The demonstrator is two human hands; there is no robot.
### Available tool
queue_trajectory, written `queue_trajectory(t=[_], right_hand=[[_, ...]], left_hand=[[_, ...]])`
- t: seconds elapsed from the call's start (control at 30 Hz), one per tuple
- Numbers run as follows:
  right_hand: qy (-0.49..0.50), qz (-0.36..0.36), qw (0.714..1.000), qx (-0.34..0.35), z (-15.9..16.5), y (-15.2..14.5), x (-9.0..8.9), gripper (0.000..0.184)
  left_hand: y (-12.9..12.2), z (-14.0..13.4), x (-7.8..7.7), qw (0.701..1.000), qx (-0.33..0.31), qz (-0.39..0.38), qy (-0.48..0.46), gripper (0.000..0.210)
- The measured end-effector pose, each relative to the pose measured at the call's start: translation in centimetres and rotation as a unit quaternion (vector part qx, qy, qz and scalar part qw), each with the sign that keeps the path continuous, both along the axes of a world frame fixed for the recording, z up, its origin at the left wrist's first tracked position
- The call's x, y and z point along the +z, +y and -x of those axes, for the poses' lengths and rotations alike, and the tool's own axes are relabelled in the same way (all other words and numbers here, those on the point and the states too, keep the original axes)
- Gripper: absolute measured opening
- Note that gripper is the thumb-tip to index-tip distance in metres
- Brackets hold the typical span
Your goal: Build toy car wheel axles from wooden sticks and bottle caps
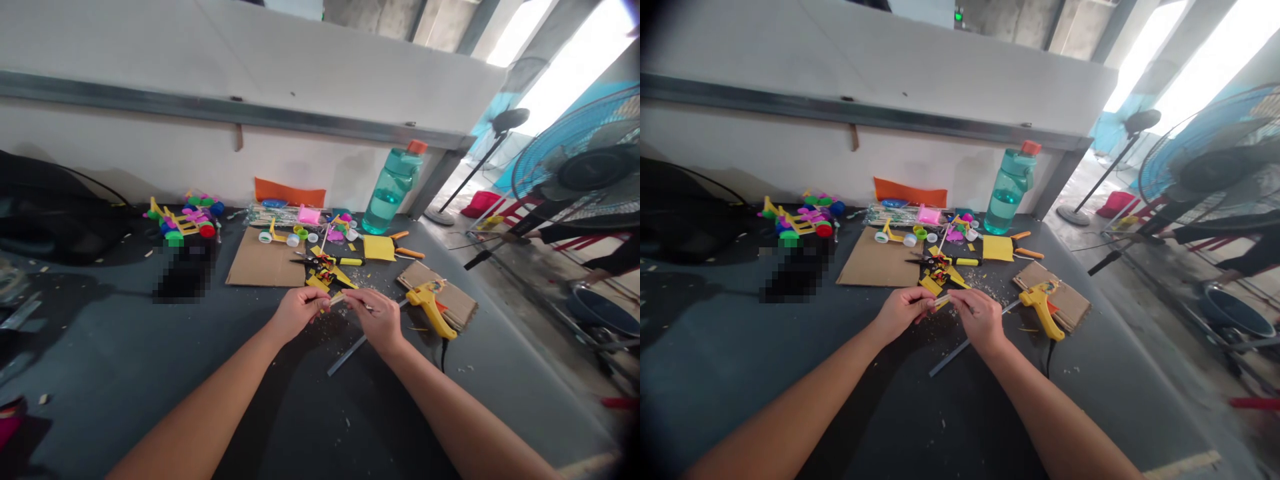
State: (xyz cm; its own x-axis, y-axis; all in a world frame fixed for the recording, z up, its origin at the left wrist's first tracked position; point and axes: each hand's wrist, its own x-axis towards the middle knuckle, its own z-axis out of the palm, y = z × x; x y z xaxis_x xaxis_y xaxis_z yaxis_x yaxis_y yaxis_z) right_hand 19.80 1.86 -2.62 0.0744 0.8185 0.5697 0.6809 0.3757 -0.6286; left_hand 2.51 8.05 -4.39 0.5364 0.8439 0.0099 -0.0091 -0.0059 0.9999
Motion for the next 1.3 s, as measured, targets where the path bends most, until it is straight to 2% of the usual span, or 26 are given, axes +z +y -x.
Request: queue_trajectory(t=[0.3, 0.43, 0.63, 0.87, 1.3], right_hand=[[0.004, 0.006, 1.000, -0.026, -0.20, -0.02, -0.11, 0.015], [-0.002, -0.001, 1.000, -0.019, -0.03, -0.02, 0.12, 0.015], [-0.013, -0.010, 1.000, -0.021, 0.01, 0.00, 0.14, 0.015], [-0.015, -0.011, 1.000, -0.013, -0.01, 0.01, -0.01, 0.014], [-0.029, -0.023, 0.999, -0.001, -0.04, -0.11, -0.15, 0.015]], left_hand=[[0.03, 0.00, 0.36, 1.000, -0.001, -0.006, -0.017, 0.031], [-0.02, 0.05, 0.31, 1.000, -0.010, -0.026, 0.005, 0.029], [-0.25, 0.09, 0.29, 0.992, 0.038, -0.120, 0.021, 0.028], [-0.70, 0.04, 0.57, 0.949, 0.109, -0.285, 0.076, 0.015], [-0.93, 0.22, 0.93, 0.926, 0.121, -0.350, 0.075, 0.012]])
